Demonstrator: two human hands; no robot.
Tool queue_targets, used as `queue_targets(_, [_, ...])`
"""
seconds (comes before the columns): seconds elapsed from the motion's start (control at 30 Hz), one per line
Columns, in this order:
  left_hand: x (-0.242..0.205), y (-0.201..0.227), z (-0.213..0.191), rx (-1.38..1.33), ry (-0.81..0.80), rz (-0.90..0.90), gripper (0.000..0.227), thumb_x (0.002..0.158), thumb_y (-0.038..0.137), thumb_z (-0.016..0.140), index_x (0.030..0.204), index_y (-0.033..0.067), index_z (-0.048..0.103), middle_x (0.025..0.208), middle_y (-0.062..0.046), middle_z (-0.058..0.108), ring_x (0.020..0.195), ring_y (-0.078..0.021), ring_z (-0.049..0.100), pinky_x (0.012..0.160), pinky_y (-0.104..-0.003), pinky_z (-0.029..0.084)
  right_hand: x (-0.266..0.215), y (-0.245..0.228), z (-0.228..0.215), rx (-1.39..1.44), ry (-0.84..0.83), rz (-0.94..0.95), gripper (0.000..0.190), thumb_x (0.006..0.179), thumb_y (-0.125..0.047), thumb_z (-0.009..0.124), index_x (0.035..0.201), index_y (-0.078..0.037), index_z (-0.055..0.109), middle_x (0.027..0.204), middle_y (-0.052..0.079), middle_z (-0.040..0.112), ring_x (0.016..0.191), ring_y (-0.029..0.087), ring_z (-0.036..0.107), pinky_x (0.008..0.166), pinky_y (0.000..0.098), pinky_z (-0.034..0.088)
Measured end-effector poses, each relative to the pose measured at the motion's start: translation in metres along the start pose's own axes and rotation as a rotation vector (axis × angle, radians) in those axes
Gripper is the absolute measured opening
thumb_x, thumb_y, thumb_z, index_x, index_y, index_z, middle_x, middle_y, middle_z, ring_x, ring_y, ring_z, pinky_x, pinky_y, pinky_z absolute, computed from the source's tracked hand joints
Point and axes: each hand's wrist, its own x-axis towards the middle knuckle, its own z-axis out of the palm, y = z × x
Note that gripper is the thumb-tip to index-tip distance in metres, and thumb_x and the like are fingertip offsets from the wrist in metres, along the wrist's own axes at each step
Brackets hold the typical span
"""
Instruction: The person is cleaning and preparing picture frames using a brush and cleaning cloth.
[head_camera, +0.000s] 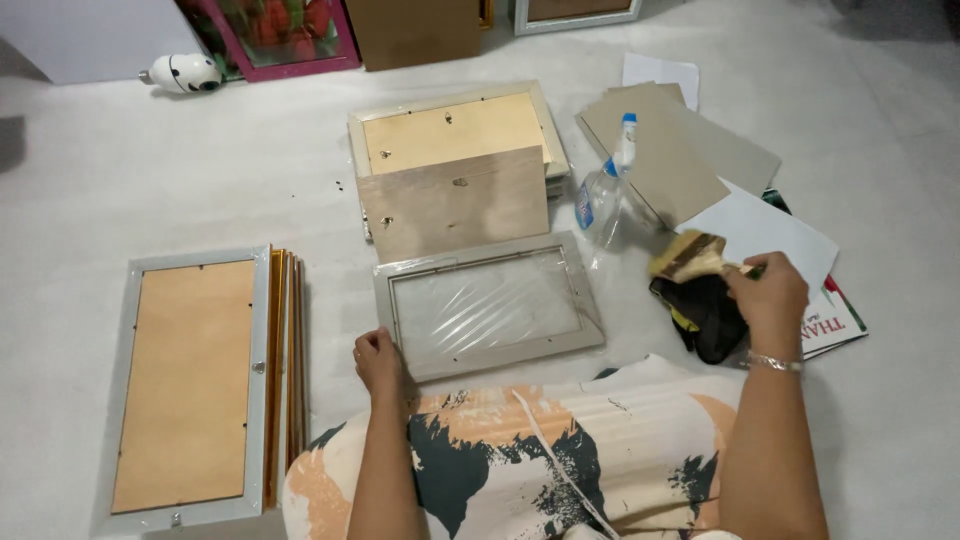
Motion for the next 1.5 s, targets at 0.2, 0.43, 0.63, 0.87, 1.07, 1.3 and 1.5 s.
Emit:
queue_targets(0.2, [0.000,-0.001,0.003,-0.012,0.025,0.014,0.041,0.100,0.042,0.050,0.119,0.0062,0.061,0.122,-0.015,0.060,0.109,-0.0349,0.059,0.099,-0.045,0.045,-0.072,-0.080,-0.054,0.254,0.330,-0.304,0.016,0.103,0.005,0.079,0.110,0.005,0.064,0.103,0.016,0.066,0.064,0.017,0.060,0.055,0.0256,0.055])
queue_targets(0.43, [-0.001,0.005,-0.001,-0.026,-0.013,-0.040,0.043,0.101,0.043,0.048,0.122,0.0066,0.059,0.124,-0.014,0.059,0.111,-0.0342,0.060,0.101,-0.045,0.045,-0.111,-0.163,0.026,0.788,-0.257,-0.347,0.013,0.100,-0.005,0.064,0.111,0.000,0.060,0.089,0.015,0.067,0.063,0.021,0.071,0.054,0.0252,0.062])
queue_targets(0.63, [-0.003,0.006,-0.003,-0.034,-0.002,-0.060,0.037,0.102,0.043,0.048,0.116,0.0111,0.061,0.122,-0.009,0.059,0.109,-0.0298,0.059,0.100,-0.042,0.046,-0.086,-0.143,0.077,0.581,-0.434,-0.274,0.021,0.100,-0.021,0.065,0.115,-0.006,0.064,0.083,0.007,0.075,0.066,0.014,0.073,0.057,0.0245,0.055])
queue_targets(0.87, [-0.009,0.016,-0.006,0.014,0.001,-0.043,0.037,0.100,0.043,0.048,0.113,0.0107,0.059,0.119,-0.010,0.059,0.108,-0.0324,0.057,0.100,-0.044,0.044,-0.033,-0.059,0.025,0.412,0.080,-0.026,0.014,0.107,-0.009,0.064,0.119,-0.007,0.056,0.096,0.014,0.070,0.074,0.019,0.074,0.063,0.0235,0.061])
queue_targets(1.07, [0.001,0.004,0.002,0.032,0.020,-0.023,0.036,0.099,0.044,0.051,0.113,0.0115,0.060,0.120,-0.010,0.059,0.108,-0.0333,0.058,0.099,-0.045,0.045,-0.045,-0.062,-0.022,0.533,0.353,-0.112,0.022,0.116,-0.010,0.068,0.120,-0.010,0.047,0.102,0.007,0.063,0.076,0.011,0.067,0.069,0.0205,0.062])
queue_targets(1.3, [0.003,-0.003,0.006,0.035,0.057,0.016,0.036,0.099,0.044,0.051,0.111,0.0113,0.060,0.115,-0.011,0.060,0.104,-0.0337,0.058,0.096,-0.045,0.046,-0.071,-0.144,-0.024,0.421,-0.274,-0.113,0.021,0.091,-0.017,0.074,0.112,-0.018,0.071,0.091,-0.001,0.067,0.065,0.008,0.046,0.056,0.0257,0.033])
queue_targets(1.5, [0.016,-0.019,0.019,0.070,0.064,-0.001,0.034,0.096,0.044,0.059,0.119,0.0181,0.057,0.120,-0.010,0.059,0.121,-0.0374,0.058,0.108,-0.047,0.041,-0.040,-0.131,0.074,0.496,-0.775,-0.292,0.026,0.079,-0.012,0.082,0.102,-0.001,0.078,0.073,0.013,0.071,0.069,0.020,0.063,0.072,0.0333,0.055])
